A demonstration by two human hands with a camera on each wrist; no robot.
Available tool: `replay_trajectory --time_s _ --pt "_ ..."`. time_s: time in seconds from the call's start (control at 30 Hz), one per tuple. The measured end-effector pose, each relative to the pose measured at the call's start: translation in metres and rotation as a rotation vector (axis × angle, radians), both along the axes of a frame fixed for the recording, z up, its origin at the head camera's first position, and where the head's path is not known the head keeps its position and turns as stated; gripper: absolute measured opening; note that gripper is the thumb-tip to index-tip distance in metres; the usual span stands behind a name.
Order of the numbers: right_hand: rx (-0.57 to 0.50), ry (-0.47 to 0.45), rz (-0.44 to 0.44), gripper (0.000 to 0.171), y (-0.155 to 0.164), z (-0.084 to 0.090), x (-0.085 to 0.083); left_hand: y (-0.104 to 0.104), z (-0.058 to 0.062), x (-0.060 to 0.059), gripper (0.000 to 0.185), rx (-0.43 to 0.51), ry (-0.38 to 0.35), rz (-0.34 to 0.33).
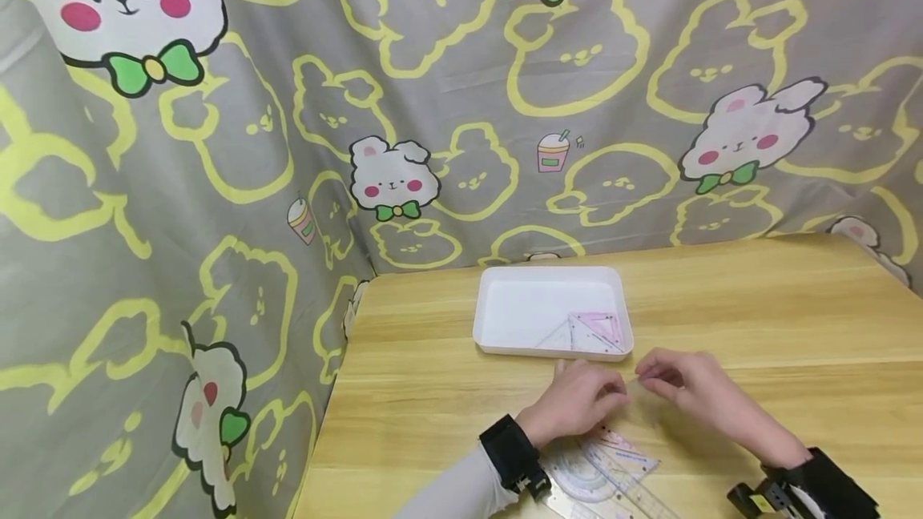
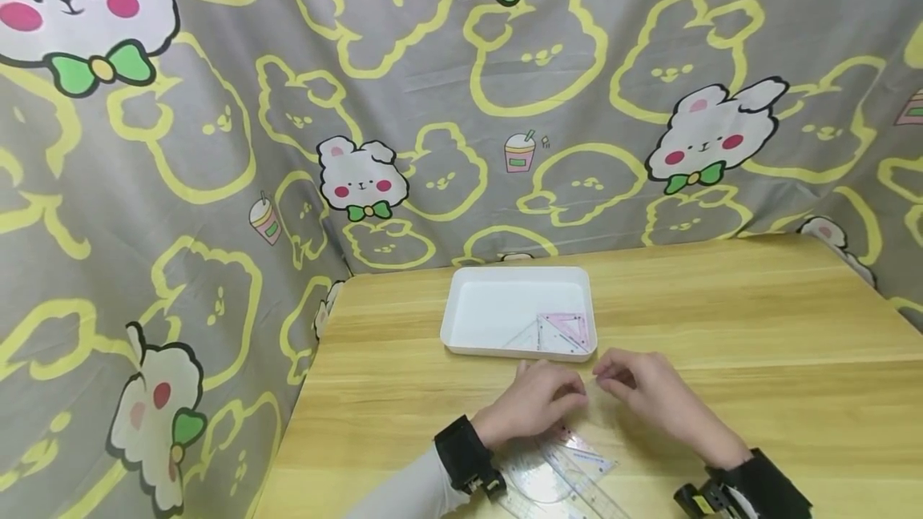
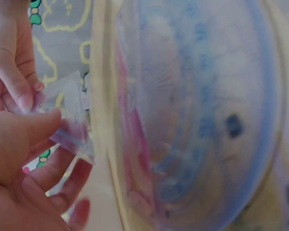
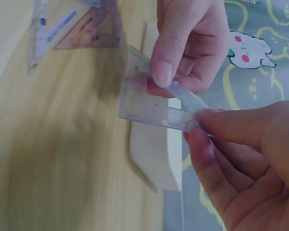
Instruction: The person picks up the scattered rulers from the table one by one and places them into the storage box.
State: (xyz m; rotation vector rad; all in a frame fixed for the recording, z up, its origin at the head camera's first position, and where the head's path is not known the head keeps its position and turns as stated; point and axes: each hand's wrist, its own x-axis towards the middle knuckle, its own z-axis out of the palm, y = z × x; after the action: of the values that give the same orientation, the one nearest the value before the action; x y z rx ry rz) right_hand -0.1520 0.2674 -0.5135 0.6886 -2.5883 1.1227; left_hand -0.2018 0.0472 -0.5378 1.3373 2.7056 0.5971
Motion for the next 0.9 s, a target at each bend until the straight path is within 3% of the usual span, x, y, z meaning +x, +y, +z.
replay_trajectory --time_s 0.17,0.23,0.33,0.43,0.57,0.77,0.9 --pt "-0.025 0.005 -0.074 0.024 -0.008 0.010 0.000 -0.006 0.006 -0.004 0.013 0.111 -0.077 0.006" --pt "-0.056 0.002 -0.102 0.023 -0.010 0.012 -0.001 -0.009 0.007 -0.005 0.014 0.167 -0.145 0.020" --pt "-0.104 -0.021 -0.134 0.020 -0.012 0.011 -0.003 -0.015 0.007 -0.007 0.012 0.265 -0.286 0.059" --pt "-0.139 -0.056 -0.160 0.019 -0.012 0.011 -0.004 -0.024 0.007 -0.009 0.010 0.394 -0.497 0.121" --pt "-0.160 -0.089 -0.191 0.017 -0.015 0.011 -0.006 -0.036 0.009 -0.015 0.012 0.563 -0.656 0.193" --pt "-0.169 -0.129 -0.180 0.015 -0.026 0.012 -0.013 -0.049 0.018 -0.032 0.011 0.807 -0.799 0.259" --pt "-0.168 -0.158 -0.137 0.016 -0.037 0.013 -0.020 -0.053 0.023 -0.043 0.010 0.884 -0.808 0.313"
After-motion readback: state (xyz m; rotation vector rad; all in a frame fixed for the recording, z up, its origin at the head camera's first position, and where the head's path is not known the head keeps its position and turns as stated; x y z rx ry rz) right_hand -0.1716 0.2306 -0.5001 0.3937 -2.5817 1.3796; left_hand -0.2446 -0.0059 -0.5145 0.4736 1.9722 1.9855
